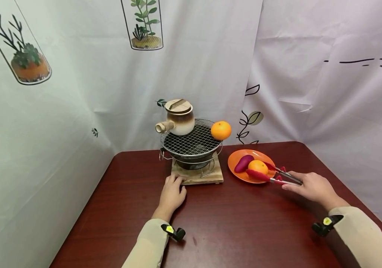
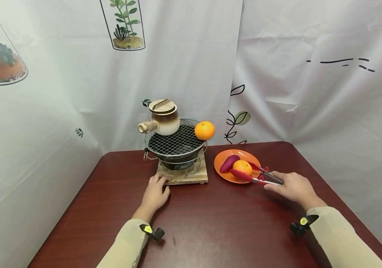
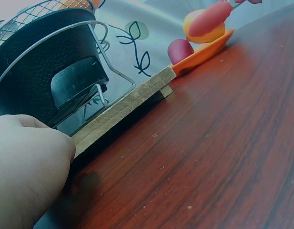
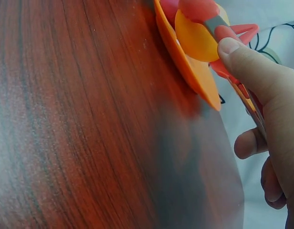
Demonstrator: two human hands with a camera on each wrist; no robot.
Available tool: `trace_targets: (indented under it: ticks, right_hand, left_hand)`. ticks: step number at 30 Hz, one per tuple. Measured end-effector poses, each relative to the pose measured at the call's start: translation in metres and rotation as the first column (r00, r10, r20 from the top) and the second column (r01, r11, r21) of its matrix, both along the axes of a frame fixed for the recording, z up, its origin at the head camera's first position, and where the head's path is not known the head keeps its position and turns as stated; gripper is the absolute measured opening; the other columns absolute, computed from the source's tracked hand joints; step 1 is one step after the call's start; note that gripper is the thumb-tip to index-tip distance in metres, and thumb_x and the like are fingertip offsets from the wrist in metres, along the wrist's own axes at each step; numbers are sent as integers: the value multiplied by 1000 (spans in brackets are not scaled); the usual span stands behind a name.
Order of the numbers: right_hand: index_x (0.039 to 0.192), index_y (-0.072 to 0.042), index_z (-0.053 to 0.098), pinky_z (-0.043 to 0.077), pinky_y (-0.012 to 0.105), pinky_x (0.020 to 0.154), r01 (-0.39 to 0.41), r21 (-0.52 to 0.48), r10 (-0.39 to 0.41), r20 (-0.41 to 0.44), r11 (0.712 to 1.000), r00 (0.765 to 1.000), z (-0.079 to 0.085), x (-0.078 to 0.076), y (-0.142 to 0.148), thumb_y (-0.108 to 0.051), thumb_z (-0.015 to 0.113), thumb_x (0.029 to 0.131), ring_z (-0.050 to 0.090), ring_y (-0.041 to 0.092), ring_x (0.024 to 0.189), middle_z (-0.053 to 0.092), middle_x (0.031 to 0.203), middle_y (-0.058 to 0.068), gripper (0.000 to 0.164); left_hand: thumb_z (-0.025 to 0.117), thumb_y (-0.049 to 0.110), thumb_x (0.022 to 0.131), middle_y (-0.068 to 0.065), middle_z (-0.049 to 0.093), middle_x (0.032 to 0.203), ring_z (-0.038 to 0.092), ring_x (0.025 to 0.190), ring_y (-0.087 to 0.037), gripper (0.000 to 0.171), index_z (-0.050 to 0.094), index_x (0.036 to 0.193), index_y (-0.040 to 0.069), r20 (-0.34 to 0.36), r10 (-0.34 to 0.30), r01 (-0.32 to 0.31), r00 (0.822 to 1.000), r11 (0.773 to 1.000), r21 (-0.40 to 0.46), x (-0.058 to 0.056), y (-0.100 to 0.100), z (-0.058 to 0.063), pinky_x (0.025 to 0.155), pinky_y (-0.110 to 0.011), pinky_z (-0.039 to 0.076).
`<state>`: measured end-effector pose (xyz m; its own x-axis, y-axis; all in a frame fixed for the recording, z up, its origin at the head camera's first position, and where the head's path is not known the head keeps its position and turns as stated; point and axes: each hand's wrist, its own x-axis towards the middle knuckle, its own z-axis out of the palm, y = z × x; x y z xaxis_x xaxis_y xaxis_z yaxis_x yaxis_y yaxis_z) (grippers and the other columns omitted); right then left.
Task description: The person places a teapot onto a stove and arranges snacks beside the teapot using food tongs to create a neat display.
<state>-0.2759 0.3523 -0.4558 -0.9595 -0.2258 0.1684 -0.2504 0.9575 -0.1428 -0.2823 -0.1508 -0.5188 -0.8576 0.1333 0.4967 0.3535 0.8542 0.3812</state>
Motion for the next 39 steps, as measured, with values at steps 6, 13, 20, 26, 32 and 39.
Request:
trace_targets:
  ticks: [6, 13, 20, 26, 32, 39]
  right_hand:
    - [137, -3, 61, 50, 42, 61, 2, 5, -2, -3, 1000, 1000, 2, 0, 0, -75, 64, 81, 63, 27, 81, 72, 103, 21, 92]
    - [137, -2, 61, 50, 42, 62, 1, -5, -1, -10, 1000, 1000, 6, 1, -1, -74, 65, 81, 62, 26, 81, 72, 102, 20, 91]
    - [137, -3, 61, 53, 49, 65, 3, 4, -3, 18, 1000, 1000, 3, 0, -3, -76, 63, 81, 63, 28, 82, 71, 104, 21, 93]
    - [136, -3, 62, 53, 46, 63, -5, 4, 5, 10, 1000, 1000, 3, 0, -4, -73, 65, 82, 62, 25, 80, 72, 101, 18, 89]
    - [136, -3, 62, 51, 43, 62, -6, 13, 6, -9, 1000, 1000, 8, 1, -5, -73, 66, 81, 61, 24, 78, 72, 101, 18, 90]
    - [135, -3, 63, 53, 51, 66, -13, 25, 14, -62, 1000, 998, 19, 2, -4, -72, 67, 81, 65, 32, 84, 71, 106, 24, 88]
  left_hand:
    - [65, 10, 89, -11, 57, 116, 51, 117, -36, 24, 71, 112, 11, 2, -3, 3, 1000, 1000, 8, 0, -1, 0, 97, -49, 47]
    - [65, 10, 89, -11, 57, 116, 51, 117, -35, 24, 71, 112, 11, -5, -3, 3, 1000, 1000, 6, -1, -1, 0, 96, -49, 47]
    - [66, 10, 89, -10, 57, 117, 51, 118, -35, 23, 71, 112, 12, -9, -2, 2, 1000, 1000, 4, -2, -1, 2, 97, -49, 47]
    - [66, 10, 88, -10, 57, 117, 52, 118, -35, 23, 71, 111, 12, -13, -1, 1, 1000, 1000, 6, -2, -1, 3, 97, -48, 47]
    - [66, 10, 89, -10, 57, 117, 52, 117, -35, 24, 71, 112, 12, 3, -3, 3, 1000, 1000, 10, -2, -1, 0, 97, -48, 47]
    - [65, 10, 89, -9, 57, 117, 51, 118, -34, 24, 71, 113, 13, 21, -5, 5, 1000, 1000, 12, -1, 0, -2, 97, -49, 47]
